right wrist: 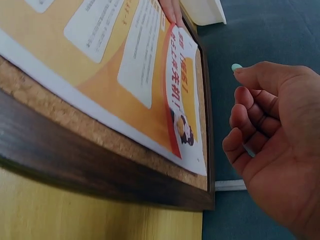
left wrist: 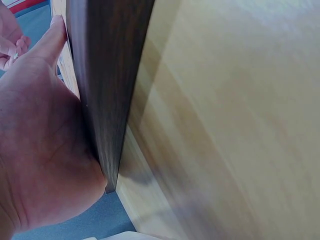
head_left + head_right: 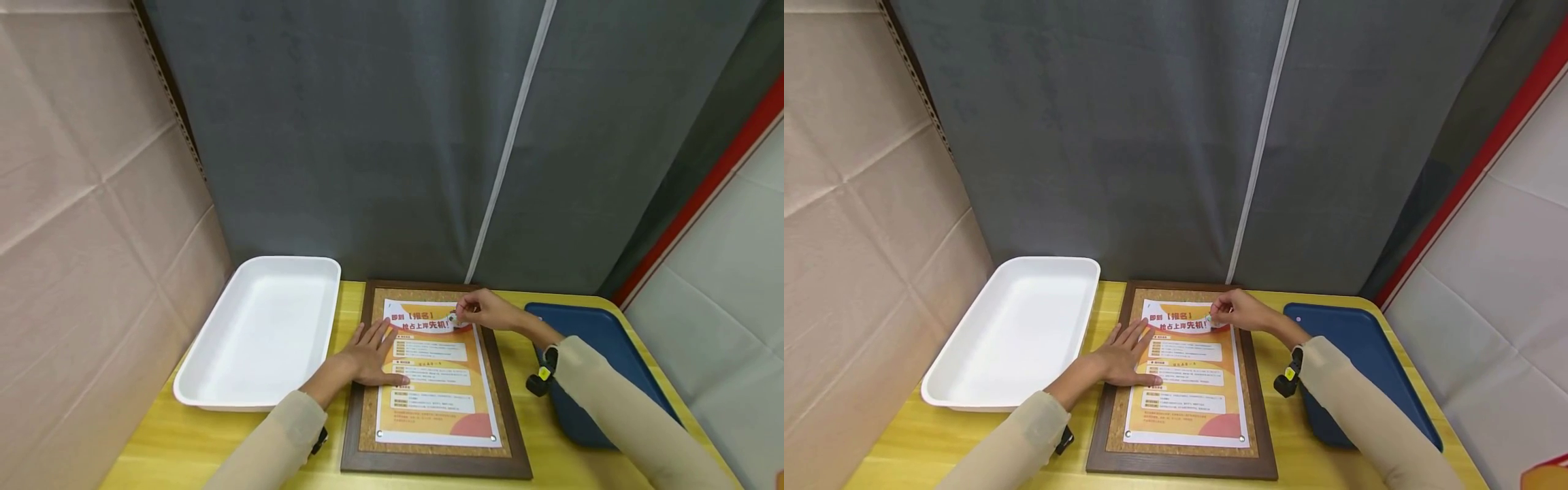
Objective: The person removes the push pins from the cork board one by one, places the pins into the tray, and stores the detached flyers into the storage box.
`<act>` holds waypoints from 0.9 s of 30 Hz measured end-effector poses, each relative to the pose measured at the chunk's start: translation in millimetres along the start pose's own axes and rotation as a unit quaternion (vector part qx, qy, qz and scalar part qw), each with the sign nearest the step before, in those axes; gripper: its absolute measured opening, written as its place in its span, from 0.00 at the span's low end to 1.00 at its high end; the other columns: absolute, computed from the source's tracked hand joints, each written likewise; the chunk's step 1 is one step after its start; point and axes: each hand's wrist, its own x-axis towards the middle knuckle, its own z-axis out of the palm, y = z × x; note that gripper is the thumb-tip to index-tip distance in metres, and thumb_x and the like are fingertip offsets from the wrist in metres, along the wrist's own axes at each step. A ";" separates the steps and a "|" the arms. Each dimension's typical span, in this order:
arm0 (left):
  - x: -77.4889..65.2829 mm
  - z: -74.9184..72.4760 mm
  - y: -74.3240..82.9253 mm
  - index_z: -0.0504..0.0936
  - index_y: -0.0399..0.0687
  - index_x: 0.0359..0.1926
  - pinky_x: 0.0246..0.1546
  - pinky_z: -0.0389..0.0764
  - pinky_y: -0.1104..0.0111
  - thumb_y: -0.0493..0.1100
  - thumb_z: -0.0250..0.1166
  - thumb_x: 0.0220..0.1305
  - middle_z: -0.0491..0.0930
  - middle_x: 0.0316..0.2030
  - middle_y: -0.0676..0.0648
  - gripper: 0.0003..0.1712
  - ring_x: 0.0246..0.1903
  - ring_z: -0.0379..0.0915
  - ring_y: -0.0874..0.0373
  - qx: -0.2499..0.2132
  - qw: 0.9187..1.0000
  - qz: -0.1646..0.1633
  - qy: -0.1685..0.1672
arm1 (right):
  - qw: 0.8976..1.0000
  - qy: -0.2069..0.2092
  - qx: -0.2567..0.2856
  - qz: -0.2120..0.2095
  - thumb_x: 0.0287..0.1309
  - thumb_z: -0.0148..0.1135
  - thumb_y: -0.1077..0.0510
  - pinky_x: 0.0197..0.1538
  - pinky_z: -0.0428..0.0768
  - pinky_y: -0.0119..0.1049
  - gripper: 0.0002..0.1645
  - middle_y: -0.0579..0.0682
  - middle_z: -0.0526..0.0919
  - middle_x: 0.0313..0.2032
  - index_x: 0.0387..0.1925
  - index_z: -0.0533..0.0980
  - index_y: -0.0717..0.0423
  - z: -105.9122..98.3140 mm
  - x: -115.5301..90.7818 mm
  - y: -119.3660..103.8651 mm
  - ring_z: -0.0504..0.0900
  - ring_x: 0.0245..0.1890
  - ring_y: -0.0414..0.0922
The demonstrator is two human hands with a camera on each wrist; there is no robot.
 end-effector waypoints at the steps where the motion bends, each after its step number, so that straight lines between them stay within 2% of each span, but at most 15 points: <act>1: -0.3 -0.2 0.1 0.35 0.55 0.87 0.81 0.24 0.46 0.89 0.49 0.60 0.25 0.85 0.46 0.71 0.84 0.19 0.50 0.000 1.000 0.000 -0.001 | 1.000 0.001 0.000 0.003 0.71 0.63 0.68 0.36 0.75 0.28 0.04 0.55 0.86 0.35 0.38 0.83 0.65 -1.1 -1.9 1.6 0.76 0.32 0.40; 9: 0.4 1.9 -1.8 0.35 0.55 0.87 0.81 0.25 0.46 0.90 0.48 0.60 0.25 0.85 0.46 0.71 0.84 0.19 0.50 0.008 1.000 -0.001 0.002 | 0.999 0.023 -0.009 0.026 0.70 0.65 0.67 0.35 0.74 0.31 0.03 0.47 0.82 0.33 0.37 0.83 0.61 -7.6 -14.7 10.7 0.75 0.32 0.40; 18: 0.6 3.0 -1.4 0.34 0.55 0.87 0.81 0.26 0.45 0.90 0.48 0.60 0.25 0.85 0.46 0.71 0.84 0.19 0.50 0.009 1.000 0.001 0.004 | 0.999 0.023 -0.013 0.023 0.72 0.63 0.67 0.35 0.72 0.31 0.04 0.48 0.81 0.33 0.39 0.83 0.65 -18.6 -30.4 17.8 0.73 0.32 0.41; 27: -2.5 0.2 -0.5 0.35 0.54 0.87 0.81 0.25 0.45 0.89 0.49 0.61 0.26 0.85 0.45 0.70 0.84 0.20 0.49 -0.005 1.000 0.004 0.008 | 0.998 0.045 0.002 0.049 0.73 0.63 0.68 0.35 0.75 0.31 0.05 0.57 0.83 0.34 0.41 0.82 0.68 -30.0 -46.8 32.0 0.74 0.31 0.40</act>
